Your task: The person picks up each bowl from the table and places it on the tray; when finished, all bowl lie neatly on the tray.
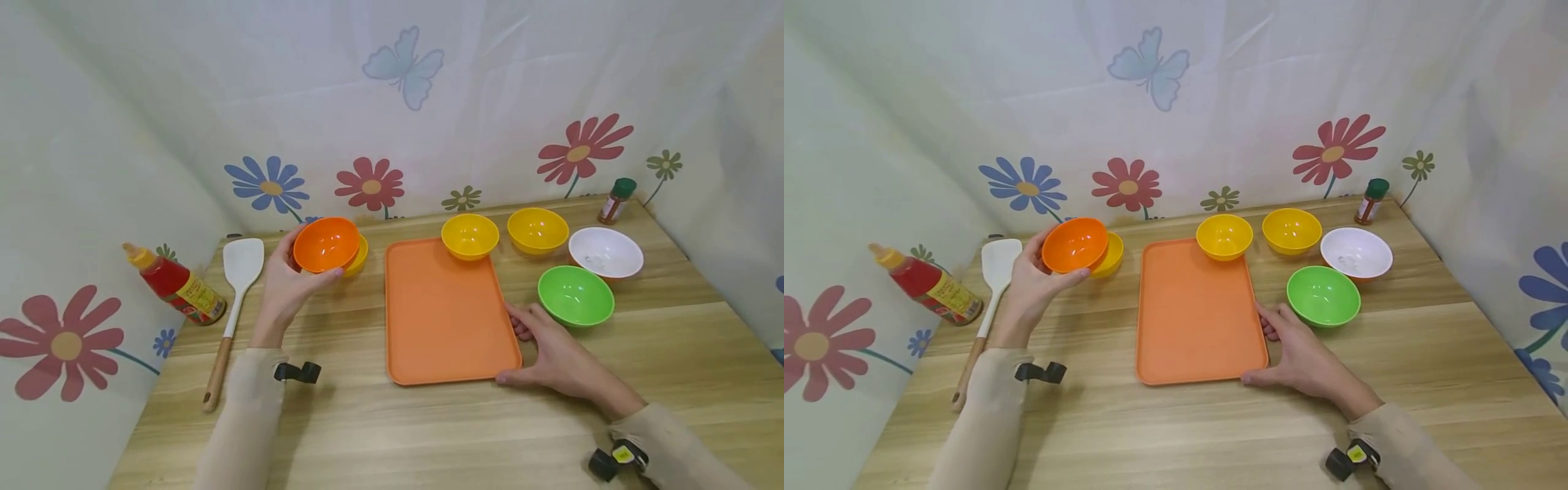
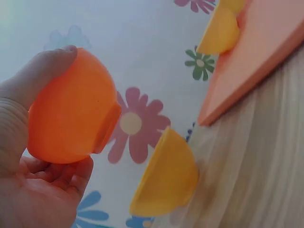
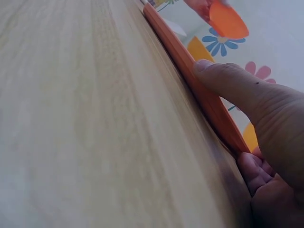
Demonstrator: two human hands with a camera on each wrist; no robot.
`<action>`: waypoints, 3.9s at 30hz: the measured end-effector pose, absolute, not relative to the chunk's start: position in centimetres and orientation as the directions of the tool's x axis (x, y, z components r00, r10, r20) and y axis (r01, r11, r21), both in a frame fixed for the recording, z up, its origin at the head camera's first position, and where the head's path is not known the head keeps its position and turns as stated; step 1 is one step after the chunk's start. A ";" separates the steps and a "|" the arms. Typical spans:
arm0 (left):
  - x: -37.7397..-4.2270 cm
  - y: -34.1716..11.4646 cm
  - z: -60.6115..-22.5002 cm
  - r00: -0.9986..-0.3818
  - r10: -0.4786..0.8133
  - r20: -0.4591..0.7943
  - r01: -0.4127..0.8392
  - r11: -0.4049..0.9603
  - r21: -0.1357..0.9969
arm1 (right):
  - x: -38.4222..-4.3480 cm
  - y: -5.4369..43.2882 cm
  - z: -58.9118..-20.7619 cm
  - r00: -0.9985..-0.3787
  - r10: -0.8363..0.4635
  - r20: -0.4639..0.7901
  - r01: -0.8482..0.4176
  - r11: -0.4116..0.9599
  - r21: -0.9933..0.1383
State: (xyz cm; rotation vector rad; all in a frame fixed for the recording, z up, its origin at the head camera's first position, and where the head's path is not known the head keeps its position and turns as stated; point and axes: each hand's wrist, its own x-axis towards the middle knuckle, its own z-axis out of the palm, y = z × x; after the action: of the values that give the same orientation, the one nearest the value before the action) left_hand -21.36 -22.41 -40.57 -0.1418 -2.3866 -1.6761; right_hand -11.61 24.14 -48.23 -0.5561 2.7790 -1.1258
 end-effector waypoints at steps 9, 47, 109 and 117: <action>-22.8 -18.9 -39.5 -0.963 0.006 0.268 0.259 0.274 0.926 | -11.8 24.2 -48.4 -0.928 -0.369 0.057 -0.304 0.660 -0.687; -27.7 -9.8 -43.0 -0.994 0.078 0.079 0.103 0.384 0.918 | -11.7 24.1 -48.4 -0.926 -0.373 0.061 -0.308 0.652 -0.693; -23.2 -14.1 -40.6 -0.870 0.075 0.488 0.478 0.376 0.794 | -11.8 24.3 -48.5 -0.924 -0.375 0.072 -0.315 0.644 -0.697; -23.3 -16.7 -39.3 -0.838 0.025 0.545 0.508 0.397 0.764 | -11.7 24.5 -48.6 -0.928 -0.369 0.054 -0.300 0.653 -0.695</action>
State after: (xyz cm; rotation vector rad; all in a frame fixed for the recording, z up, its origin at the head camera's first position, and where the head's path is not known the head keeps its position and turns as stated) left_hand -23.34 -16.71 -39.31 -0.4567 -2.2089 -1.4392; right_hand -11.69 24.49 -48.63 -0.5628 2.7715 -1.1396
